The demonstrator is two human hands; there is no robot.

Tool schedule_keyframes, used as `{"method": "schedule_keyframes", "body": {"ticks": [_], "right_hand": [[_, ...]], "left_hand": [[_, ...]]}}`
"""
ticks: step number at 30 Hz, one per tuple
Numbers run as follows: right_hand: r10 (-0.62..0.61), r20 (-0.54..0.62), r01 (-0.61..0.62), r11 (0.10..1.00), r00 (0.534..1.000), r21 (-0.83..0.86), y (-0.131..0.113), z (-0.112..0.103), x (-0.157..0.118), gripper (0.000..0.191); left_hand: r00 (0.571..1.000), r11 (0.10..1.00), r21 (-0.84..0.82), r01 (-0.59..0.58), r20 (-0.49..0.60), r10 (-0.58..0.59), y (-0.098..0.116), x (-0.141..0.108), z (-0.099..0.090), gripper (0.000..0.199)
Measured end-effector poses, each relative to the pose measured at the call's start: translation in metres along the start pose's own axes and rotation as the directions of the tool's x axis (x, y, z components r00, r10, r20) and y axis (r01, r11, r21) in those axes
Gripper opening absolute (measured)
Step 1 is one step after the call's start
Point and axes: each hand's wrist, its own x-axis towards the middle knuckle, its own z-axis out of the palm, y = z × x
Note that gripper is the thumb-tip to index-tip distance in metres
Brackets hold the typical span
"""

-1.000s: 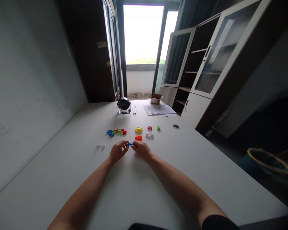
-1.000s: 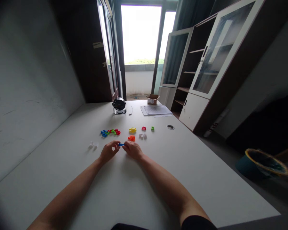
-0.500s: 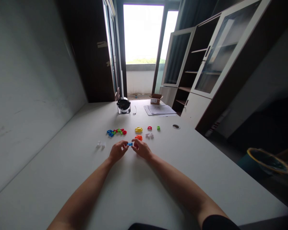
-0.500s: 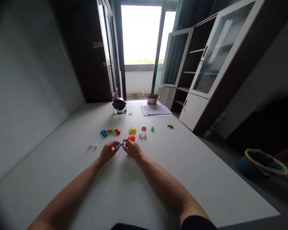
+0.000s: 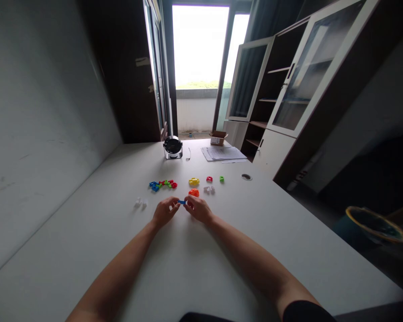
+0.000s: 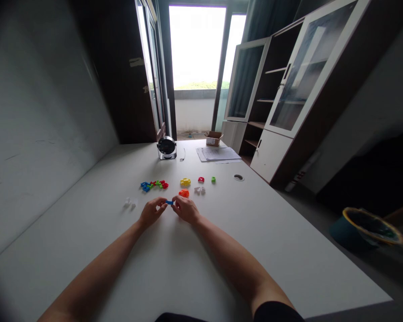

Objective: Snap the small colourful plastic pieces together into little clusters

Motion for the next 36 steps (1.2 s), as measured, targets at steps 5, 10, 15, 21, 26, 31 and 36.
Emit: {"method": "schedule_keyframes", "body": {"ticks": [5,10,15,21,26,31,36], "right_hand": [[-0.003,0.003,0.003,1.000,1.000,-0.003,0.000,0.000,0.000,0.012],[-0.003,0.002,0.003,1.000,1.000,0.003,0.001,0.000,0.000,0.014],[-0.011,0.005,0.011,1.000,1.000,0.000,0.000,-0.001,0.000,0.015],[-0.020,0.010,0.020,1.000,1.000,-0.003,0.000,-0.001,0.001,0.013],[-0.034,0.017,0.034,0.999,0.999,-0.009,0.000,-0.001,0.001,0.013],[-0.048,-0.038,0.045,0.997,0.998,-0.058,0.003,-0.004,0.004,0.011],[0.055,-0.257,-0.083,0.992,0.965,-0.099,0.026,-0.028,0.019,0.012]], "left_hand": [[1.000,1.000,0.021,-0.002,0.003,0.002,0.001,0.000,0.000,0.016],[1.000,0.999,0.033,0.000,0.010,-0.001,0.001,0.000,-0.001,0.019],[0.999,1.000,0.014,-0.011,0.039,0.010,0.001,0.000,-0.001,0.022],[0.999,1.000,0.002,-0.010,0.044,0.010,0.003,0.000,-0.002,0.023],[0.999,1.000,-0.005,-0.018,0.045,0.019,0.003,0.000,-0.002,0.024],[0.999,1.000,-0.001,-0.011,0.053,0.011,0.000,0.000,0.000,0.026],[0.997,1.000,0.004,0.002,0.072,-0.002,-0.004,0.000,0.002,0.026]]}}
